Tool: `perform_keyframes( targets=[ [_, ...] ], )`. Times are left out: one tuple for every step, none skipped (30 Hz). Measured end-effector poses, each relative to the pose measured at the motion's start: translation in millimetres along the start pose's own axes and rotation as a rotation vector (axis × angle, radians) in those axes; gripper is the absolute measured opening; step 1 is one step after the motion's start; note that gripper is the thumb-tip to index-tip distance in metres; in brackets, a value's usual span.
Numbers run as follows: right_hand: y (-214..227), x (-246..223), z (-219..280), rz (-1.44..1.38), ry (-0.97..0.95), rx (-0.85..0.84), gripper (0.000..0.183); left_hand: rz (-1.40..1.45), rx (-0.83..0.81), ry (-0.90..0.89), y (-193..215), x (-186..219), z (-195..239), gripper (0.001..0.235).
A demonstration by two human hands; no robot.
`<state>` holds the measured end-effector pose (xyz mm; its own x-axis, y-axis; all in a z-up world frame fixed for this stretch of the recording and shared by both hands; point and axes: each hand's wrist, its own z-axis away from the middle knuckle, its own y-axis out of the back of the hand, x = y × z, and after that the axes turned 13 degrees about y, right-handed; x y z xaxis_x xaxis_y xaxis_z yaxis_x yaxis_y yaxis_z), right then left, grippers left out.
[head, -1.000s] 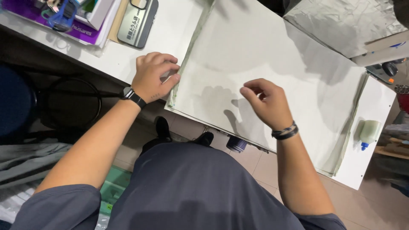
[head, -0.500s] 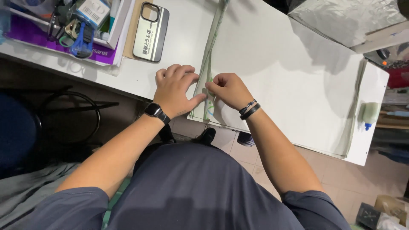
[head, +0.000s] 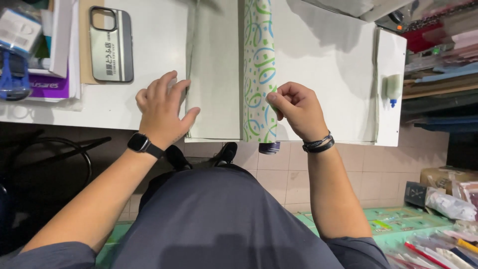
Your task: Preparing and assembling paper sheets by rolling, unrolling, and gluing a patterned sheet onto a larger white sheet.
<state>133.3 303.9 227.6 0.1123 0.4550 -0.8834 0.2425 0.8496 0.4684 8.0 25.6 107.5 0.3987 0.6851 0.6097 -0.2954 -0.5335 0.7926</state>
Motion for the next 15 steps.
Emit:
perform_keyframes(
  targets=[
    [11,7,6,0.003,-0.002,0.011,0.017,0.002,-0.003,-0.011,2,8,-1,0.058],
    [21,14,12,0.029,0.005,0.046,0.016,-0.019,0.003,-0.034,5,15,-1,0.056],
    [31,22,18,0.054,0.012,0.082,0.016,-0.04,0.009,-0.057,7,22,-1,0.054],
    [39,29,23,0.053,0.012,0.092,0.016,-0.043,0.007,-0.066,8,32,-3,0.054],
    [47,36,28,0.078,0.014,0.126,0.015,-0.067,0.016,-0.115,8,42,-4,0.052],
    [55,43,33,0.103,0.016,0.161,0.014,-0.092,0.025,-0.164,8,52,-5,0.05],
    [62,45,38,0.101,0.015,0.172,0.014,-0.095,0.023,-0.174,5,62,-8,0.05],
    [68,48,43,0.119,-0.007,0.19,0.014,-0.124,0.043,-0.238,1,72,-10,0.045],
    [75,50,48,0.136,-0.029,0.209,0.014,-0.153,0.064,-0.302,-3,82,-12,0.04],
    [80,57,51,0.135,-0.03,0.221,0.014,-0.155,0.062,-0.313,-9,92,-14,0.04],
    [85,63,55,0.149,-0.052,0.228,0.014,-0.146,0.046,-0.366,-14,103,-16,0.038],
    [89,70,59,0.163,-0.075,0.231,0.014,-0.137,0.028,-0.416,-20,113,-17,0.036],
    [95,80,62,0.16,-0.078,0.24,0.014,-0.139,0.025,-0.424,-28,123,-18,0.036],
    [100,90,64,0.2,-0.092,0.242,0.014,-0.129,-0.004,-0.466,-36,134,-19,0.037],
    [105,100,66,0.241,-0.107,0.244,0.013,-0.118,-0.034,-0.509,-43,143,-20,0.038]
  ],
)
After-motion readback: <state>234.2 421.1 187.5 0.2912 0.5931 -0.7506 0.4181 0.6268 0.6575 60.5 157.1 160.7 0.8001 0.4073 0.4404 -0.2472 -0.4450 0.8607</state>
